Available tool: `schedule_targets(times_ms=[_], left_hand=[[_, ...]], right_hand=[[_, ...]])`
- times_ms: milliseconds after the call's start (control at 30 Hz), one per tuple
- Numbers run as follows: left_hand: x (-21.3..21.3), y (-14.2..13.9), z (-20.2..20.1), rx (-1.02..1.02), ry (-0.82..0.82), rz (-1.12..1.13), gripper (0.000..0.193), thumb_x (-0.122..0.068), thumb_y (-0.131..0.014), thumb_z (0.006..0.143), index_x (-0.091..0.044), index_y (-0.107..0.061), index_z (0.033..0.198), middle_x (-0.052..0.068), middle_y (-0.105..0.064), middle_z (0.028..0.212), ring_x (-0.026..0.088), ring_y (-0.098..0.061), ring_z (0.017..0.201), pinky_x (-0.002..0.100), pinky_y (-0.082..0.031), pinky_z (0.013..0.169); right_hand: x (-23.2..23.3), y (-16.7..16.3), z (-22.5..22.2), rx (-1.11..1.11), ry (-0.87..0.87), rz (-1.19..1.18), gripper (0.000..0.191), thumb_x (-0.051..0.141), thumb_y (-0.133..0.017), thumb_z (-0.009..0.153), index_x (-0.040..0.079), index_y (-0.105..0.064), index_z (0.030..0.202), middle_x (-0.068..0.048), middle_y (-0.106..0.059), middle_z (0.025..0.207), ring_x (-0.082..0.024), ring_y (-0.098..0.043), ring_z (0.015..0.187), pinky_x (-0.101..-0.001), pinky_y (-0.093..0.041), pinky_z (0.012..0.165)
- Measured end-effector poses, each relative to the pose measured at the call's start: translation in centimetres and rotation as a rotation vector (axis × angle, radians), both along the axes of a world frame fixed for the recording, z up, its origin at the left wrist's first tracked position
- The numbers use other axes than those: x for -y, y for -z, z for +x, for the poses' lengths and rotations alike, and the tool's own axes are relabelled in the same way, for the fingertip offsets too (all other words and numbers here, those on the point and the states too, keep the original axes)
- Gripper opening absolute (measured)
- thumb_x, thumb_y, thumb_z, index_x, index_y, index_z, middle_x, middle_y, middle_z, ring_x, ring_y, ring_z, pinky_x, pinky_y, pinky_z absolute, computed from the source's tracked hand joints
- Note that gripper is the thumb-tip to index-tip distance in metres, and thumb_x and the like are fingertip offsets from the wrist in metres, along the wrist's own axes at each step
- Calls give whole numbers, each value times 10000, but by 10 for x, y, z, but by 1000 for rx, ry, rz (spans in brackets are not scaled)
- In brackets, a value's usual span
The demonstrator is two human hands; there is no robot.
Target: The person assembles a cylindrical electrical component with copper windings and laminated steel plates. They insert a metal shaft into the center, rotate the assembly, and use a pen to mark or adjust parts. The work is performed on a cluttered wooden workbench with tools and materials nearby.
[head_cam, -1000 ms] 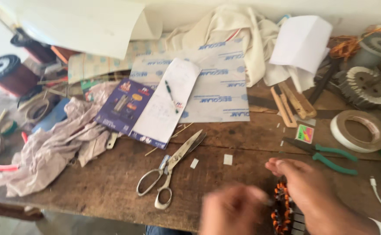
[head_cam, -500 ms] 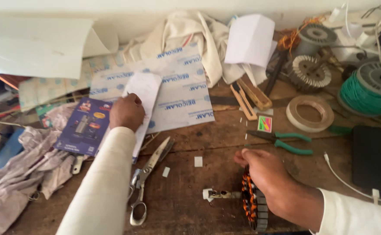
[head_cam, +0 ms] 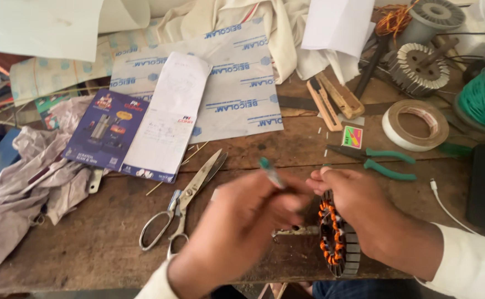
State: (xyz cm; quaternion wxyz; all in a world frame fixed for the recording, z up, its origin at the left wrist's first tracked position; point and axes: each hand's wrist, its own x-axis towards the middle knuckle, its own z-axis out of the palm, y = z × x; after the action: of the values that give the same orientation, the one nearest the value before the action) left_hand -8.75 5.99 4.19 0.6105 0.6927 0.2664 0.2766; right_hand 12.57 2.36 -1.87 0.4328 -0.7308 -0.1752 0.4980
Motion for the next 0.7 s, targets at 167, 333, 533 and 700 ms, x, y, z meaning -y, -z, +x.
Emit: schedule_targets(times_ms=[167,333,533,700], left_hand=[[15,-6,13,117,116,181,175,-44,-656,998,-18,-572,1149,127,-750,931,245,-795,894,324,-623,782],[19,5,21,56,116,295,211,-88,-668,1013,6,-496,1091,157,-751,957,330,-782,922,356,-616,745],[22,7,22,51,61,364,288,-92,-664,997,39,-473,1167,197,-717,923,393,-740,908,401,-586,703],[21,9,23,47,55,400,283,-112,-673,1019,30,-472,1159,193,-730,946,386,-749,935,406,-594,727]], right_hand=[[5,12,8,-97,21,-11,342,295,-537,1008,22,-689,1147,-54,-710,917,-169,-628,823,-331,-481,749],[5,22,18,-67,-45,-9,342,334,-566,1083,68,-723,1229,-78,-594,854,-203,-479,697,-370,-391,615],[2,7,9,-59,42,-112,343,343,-553,1016,80,-703,1176,-23,-675,890,-148,-580,768,-310,-454,674],[2,-6,3,-27,-8,-88,361,332,-553,1006,89,-736,1199,-83,-594,891,-209,-527,780,-356,-423,657]])
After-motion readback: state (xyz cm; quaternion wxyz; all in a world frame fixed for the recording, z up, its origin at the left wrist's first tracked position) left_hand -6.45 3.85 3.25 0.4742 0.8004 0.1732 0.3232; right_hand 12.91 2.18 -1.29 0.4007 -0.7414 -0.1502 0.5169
